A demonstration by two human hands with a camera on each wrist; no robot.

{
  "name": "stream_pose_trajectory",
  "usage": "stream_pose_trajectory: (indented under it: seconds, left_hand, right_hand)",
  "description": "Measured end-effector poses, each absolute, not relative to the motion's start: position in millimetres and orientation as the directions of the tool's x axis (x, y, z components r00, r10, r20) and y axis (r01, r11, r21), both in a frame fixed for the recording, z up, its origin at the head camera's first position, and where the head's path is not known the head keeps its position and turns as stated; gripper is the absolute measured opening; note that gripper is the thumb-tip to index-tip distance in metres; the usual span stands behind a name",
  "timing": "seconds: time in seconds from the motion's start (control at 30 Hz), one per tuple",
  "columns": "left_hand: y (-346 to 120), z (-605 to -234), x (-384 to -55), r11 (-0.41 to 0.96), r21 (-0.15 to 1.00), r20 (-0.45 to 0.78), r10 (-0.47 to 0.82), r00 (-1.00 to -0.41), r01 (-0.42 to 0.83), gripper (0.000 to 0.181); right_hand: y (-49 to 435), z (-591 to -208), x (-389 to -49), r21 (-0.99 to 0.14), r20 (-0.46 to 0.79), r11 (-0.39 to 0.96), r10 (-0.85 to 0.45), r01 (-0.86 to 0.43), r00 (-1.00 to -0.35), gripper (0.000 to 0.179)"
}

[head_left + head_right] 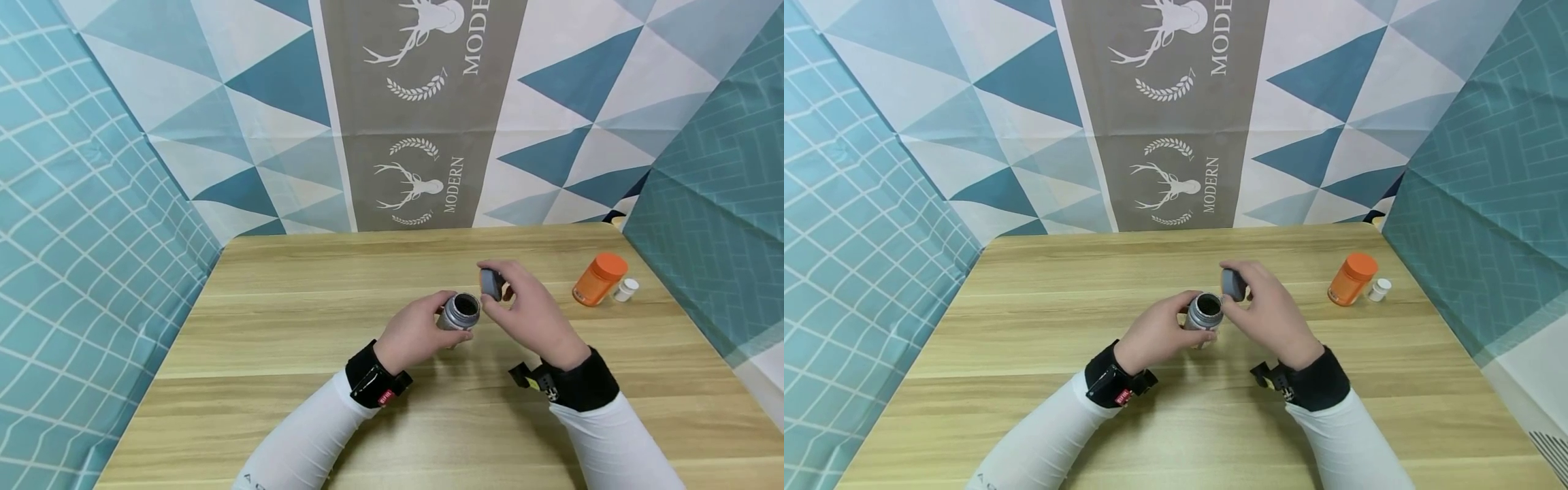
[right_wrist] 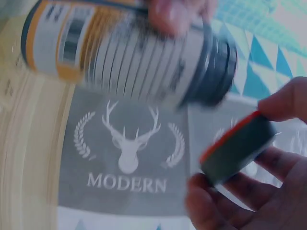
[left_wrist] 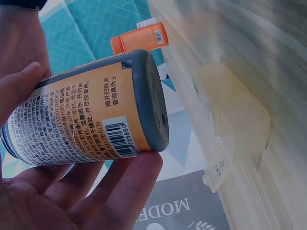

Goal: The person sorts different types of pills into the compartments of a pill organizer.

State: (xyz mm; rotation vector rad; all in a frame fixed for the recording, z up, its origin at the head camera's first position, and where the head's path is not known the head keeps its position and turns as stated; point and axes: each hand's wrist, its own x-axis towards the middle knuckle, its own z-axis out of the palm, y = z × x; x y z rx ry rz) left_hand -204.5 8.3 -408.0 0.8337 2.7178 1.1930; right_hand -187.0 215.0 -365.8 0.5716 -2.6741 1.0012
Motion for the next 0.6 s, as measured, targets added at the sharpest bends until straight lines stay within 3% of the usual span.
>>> stream_pose_trajectory:
  seconds: [0.23, 0.43, 0.6]
  left_hand:
    - [6.1, -407.5, -206.3, 0.579, 0.692, 0.143, 0.476, -0.868, 0.432, 0.061]
    - [5.5, -407.5, -207.4, 0.584, 0.688, 0.150, 0.468, -0.871, 0.432, 0.061]
    - [5.9, -406.8, -207.7, 0.583, 0.690, 0.148, 0.466, -0.872, 0.428, 0.061]
  right_hand:
    - [235.8, -381.3, -208.6, -0.659, 0.186, 0.701, -0.198, -0.272, -0.962, 0.050]
    - [242.9, -404.8, -224.8, -0.563, 0.098, 0.802, -0.172, -0.197, -0.980, 0.033]
    - [247.0, -418.9, -231.9, -0.494, 0.044, 0.851, -0.178, -0.176, -0.983, 0.029]
